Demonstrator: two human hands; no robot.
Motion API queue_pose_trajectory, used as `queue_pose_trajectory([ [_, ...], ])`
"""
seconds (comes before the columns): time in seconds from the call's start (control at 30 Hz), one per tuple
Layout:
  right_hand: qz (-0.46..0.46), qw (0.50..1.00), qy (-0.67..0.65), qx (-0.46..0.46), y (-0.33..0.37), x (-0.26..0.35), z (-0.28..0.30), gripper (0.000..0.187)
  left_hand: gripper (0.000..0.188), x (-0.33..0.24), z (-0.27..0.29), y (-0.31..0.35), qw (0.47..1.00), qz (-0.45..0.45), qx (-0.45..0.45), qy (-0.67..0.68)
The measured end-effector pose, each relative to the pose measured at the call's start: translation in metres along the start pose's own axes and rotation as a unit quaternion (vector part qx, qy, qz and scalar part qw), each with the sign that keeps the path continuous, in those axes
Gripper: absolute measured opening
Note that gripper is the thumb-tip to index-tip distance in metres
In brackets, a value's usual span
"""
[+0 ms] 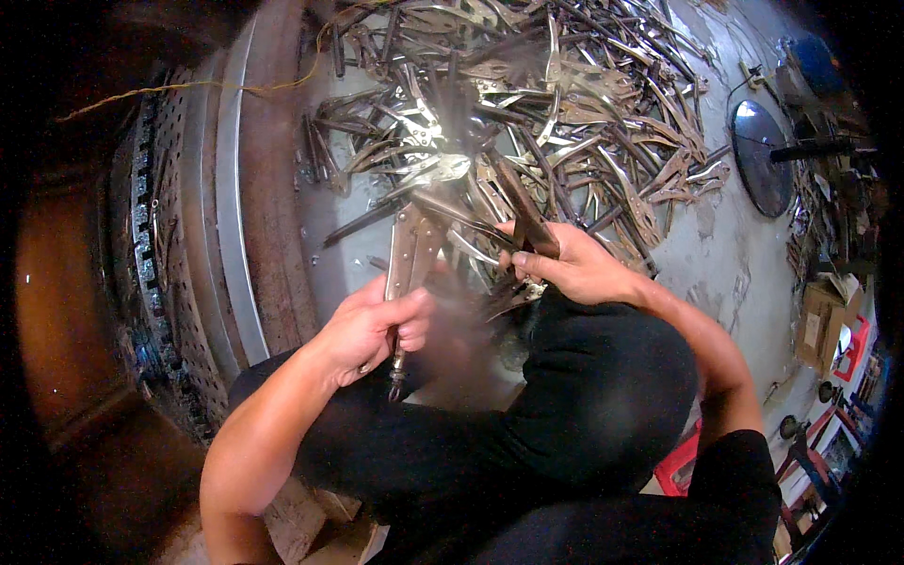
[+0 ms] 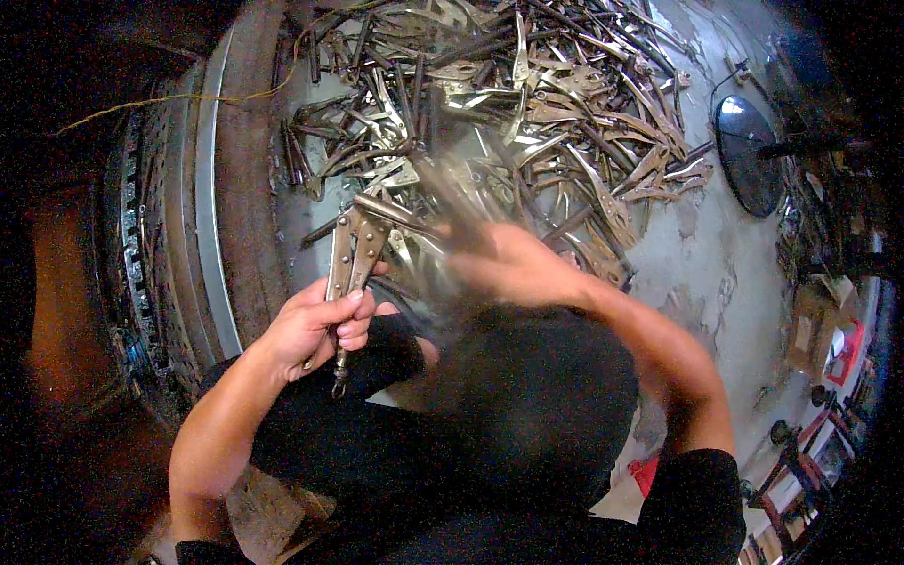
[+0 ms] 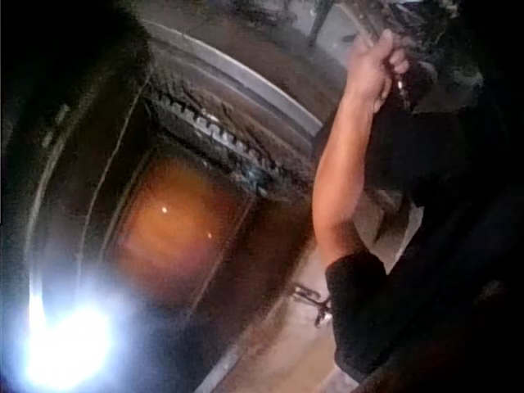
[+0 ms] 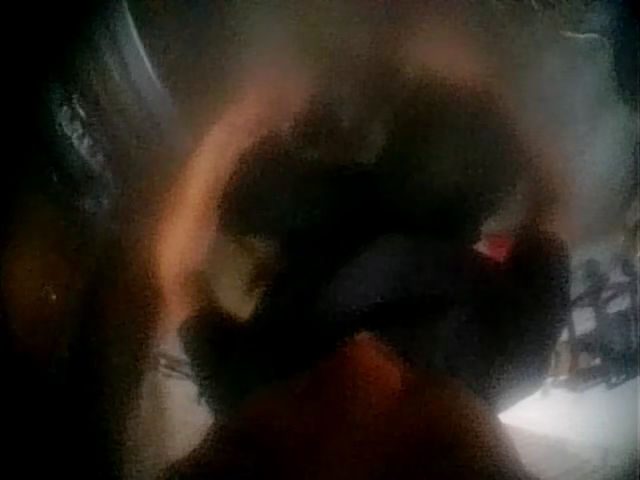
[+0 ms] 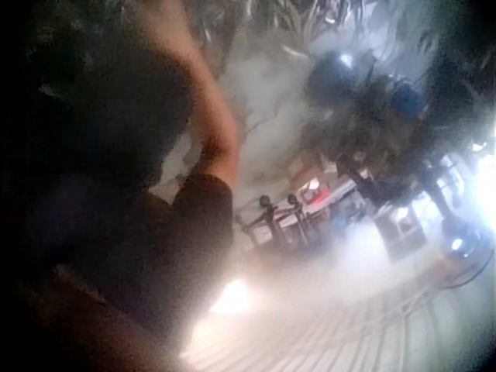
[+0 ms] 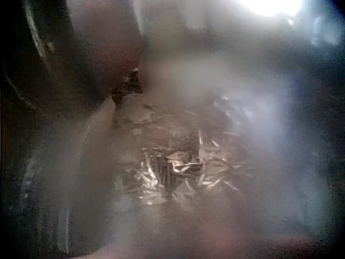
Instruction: The person sits on the floor and repeatedly picks up small metal pieces from a large pile, using pliers to manipulate and separate them. They place selected pieces into a perforated metal tray while continuing to sort through the pile.
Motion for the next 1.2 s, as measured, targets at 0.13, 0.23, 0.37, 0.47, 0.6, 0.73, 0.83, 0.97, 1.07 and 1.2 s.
queue_pose_trajectory([
  [0.13,-0.04,0.999,0.021,-0.007,0.003,0.004,0.001,0.048,0.054,0.0,0.001,0.001,0.999,-0.006,-0.023,-0.024],
  [0.23,-0.056,0.996,0.063,0.002,0.002,0.001,0.004,0.051,0.052,0.002,0.001,-0.001,0.991,-0.011,-0.066,-0.119],
  [0.37,-0.027,0.98,0.196,0.016,-0.002,0.014,0.007,0.046,0.051,0.003,0.021,0.005,0.888,-0.088,-0.17,-0.418],
  [0.47,-0.021,0.982,0.186,0.035,-0.006,0.024,0.01,0.054,0.057,-0.008,0.008,0.007,0.823,-0.097,-0.212,-0.518],
  [0.6,0.013,0.994,0.095,0.057,-0.007,0.015,0.004,0.057,0.055,-0.015,0.004,0.01,0.805,-0.098,-0.208,-0.546],
  [0.73,0.106,0.974,0.197,0.035,-0.019,-0.015,-0.006,0.055,0.063,-0.008,0.011,0.003,0.849,-0.039,-0.184,-0.493],
  [0.83,0.107,0.964,0.244,-0.004,-0.014,-0.004,-0.012,0.048,0.073,-0.004,0.007,0.0,0.879,-0.012,-0.168,-0.446],
  [0.97,0.091,0.951,0.294,-0.023,-0.02,0.013,-0.008,0.048,0.072,-0.015,0.005,-0.001,0.909,0.028,-0.179,-0.375],
  [1.07,0.073,0.971,0.226,-0.011,-0.023,0.008,-0.008,0.043,0.07,-0.013,0.006,-0.001,0.915,0.032,-0.181,-0.361],
  [1.2,0.029,0.991,0.129,0.025,-0.023,-0.004,-0.011,0.044,0.07,0.005,0.007,0.001,0.903,-0.005,-0.158,-0.399],
])
Point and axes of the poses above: each hand's wrist, its own y-axis away from the middle knuckle, its own z-axis out of the back of the hand, x = y × z, the point moved 4 cm from there along -y, towards the middle knuckle, and after that the axes turned 8 degrees about z, right-handed, at the moved point
